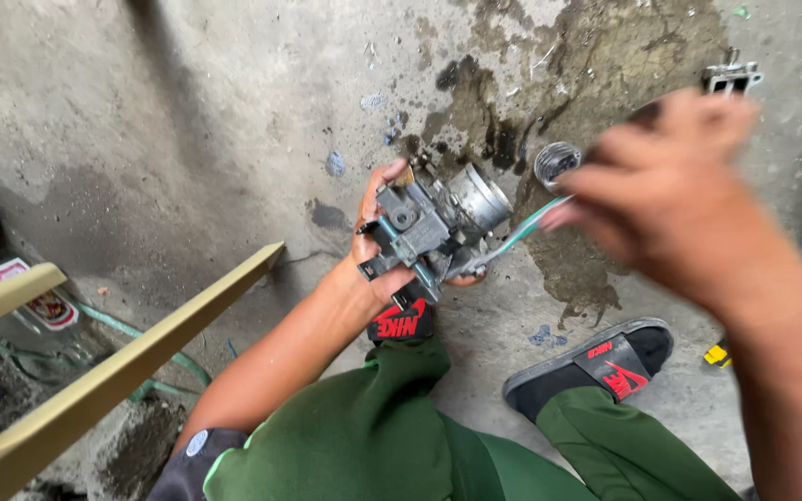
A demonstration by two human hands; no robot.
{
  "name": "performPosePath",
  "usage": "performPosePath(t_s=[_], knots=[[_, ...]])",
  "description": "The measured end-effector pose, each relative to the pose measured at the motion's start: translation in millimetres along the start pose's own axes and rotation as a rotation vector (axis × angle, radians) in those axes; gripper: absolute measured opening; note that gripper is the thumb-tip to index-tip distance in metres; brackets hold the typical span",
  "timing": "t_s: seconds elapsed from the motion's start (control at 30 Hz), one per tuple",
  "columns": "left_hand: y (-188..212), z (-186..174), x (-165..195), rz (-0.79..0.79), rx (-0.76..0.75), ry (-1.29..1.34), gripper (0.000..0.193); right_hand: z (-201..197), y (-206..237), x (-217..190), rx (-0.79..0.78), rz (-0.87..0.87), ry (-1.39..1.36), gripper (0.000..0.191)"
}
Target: The person holds a carburetor and scrubs its exterior and interior surfaces with a toothbrush. They rotate the carburetor to access different areas, including the intake throat and mounting flange, while seated on the floor.
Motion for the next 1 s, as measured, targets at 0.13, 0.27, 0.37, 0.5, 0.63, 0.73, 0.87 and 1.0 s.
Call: performPosePath(t_s=[0.13,0.27,0.37,0.5,0.63,0.73,0.87,1.0], knots=[[-2,2,2,0.041,0.002,-0.010,0.062,21,9,6,-0.030,-0.011,0.078,0.026],[-5,2,8,0.063,-0.011,-0.015,0.061,12,14,6,0.119,-0.031,-0.008,0.028],[-6,-1,8,0.072,0.013,-0.006,0.059,1,4,-7,0.135,-0.019,0.005,0.028],[-5,0,11,0.112,0.029,-0.010,0.061,-8,-2,-16,0.122,-0.016,0.017,0.026],[-8,15,18,0.083,-0.094,-0.009,0.066,-9,6,11,0.162,0.078,-0.017,0.025],[-9,15,26,0.141,-0.046,0.004,0.066,4,12,16,0.117,0.068,0.100,0.026],[-10,14,25,0.154,-0.045,0.004,0.066,-15,8,10,0.103,0.071,0.092,0.027],[-10,14,23,0.195,-0.053,0.025,0.067,-22,-1,-18,0.041,0.043,0.196,0.031]])
Point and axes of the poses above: each hand's wrist, its own y-axis away from the middle knuckle, its own z-axis out of the palm, x = y × z, the point moved 8 cm from there along -y, towards the middle knuckle, and after that the axes turned 8 degrees about z, right-handed, at the moved point
